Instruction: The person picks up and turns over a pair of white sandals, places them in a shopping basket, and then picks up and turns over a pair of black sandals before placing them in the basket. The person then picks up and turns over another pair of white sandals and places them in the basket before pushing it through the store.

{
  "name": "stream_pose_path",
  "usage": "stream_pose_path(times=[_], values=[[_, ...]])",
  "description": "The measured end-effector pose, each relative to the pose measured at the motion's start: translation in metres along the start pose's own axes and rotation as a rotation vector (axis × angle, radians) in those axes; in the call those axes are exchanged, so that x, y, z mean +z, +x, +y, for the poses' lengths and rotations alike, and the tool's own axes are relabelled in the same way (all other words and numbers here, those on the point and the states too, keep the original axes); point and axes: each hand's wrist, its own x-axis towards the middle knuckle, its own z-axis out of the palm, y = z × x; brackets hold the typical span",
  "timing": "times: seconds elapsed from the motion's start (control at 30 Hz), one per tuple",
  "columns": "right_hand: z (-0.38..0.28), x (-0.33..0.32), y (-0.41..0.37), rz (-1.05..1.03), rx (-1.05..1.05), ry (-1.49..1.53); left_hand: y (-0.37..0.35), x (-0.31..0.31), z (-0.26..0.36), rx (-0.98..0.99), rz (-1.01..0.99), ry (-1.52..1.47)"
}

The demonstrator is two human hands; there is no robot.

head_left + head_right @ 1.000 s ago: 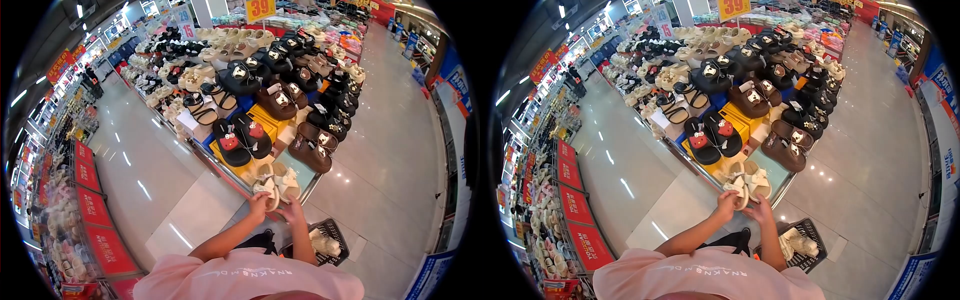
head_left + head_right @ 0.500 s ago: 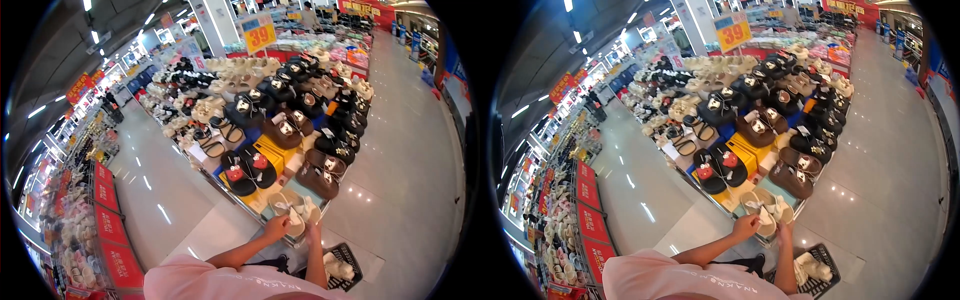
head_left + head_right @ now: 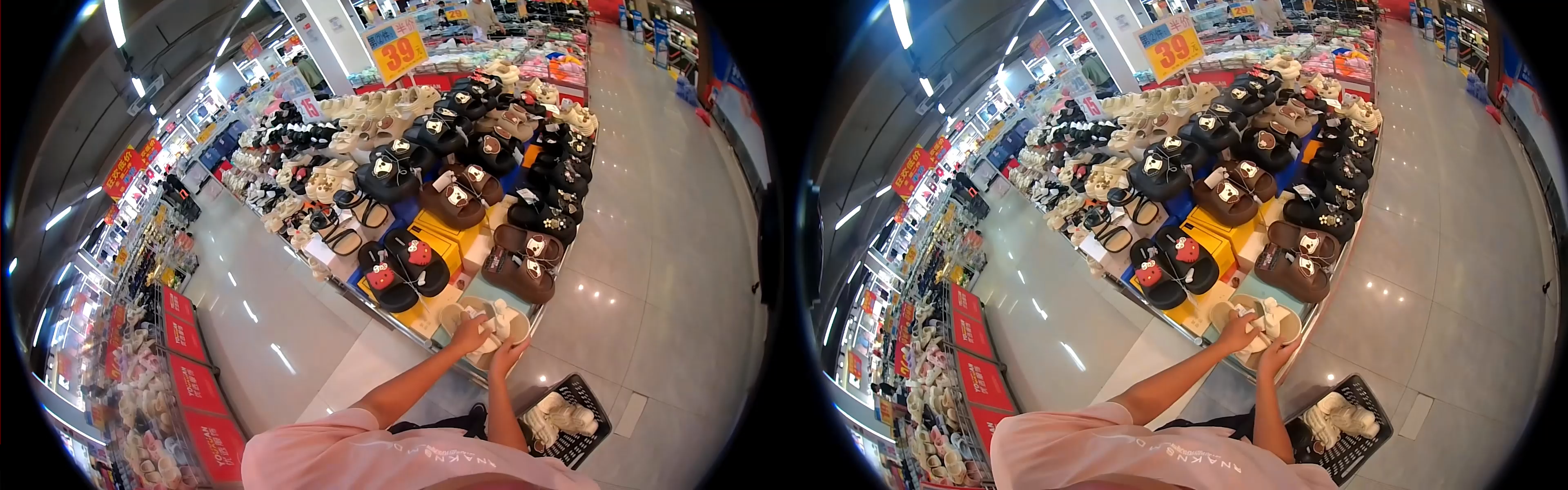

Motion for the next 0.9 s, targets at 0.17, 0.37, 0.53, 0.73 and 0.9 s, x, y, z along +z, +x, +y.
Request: stream_pose_path(times=[0.17,0.37,0.53,0.73,0.9], values=[[-0.019,0.009,0.009,-0.169,-0.009,0.071,-0.012,-0.023,0.024,-0.050,0.182,0.005],[-0.009,0.012,0.035,-0.242,-0.160,-0.634,-0.001,-0.026,-0.007,-0.061,0.098,-0.092],[0.001,-0.026,0.038,-0.354,-0.227,-0.639,0.006,-0.001,-0.035,0.090,0.160,0.005],[0.017,-0.124,0.002,-0.310,-0.248,-0.653,-0.086,-0.056,-0.034,0.225,0.332,0.031],[0.110,-0.328,-0.038,-0.701,-0.185,-1.058,-0.270,-0.066,-0.146,-0.238,0.164,-0.645]])
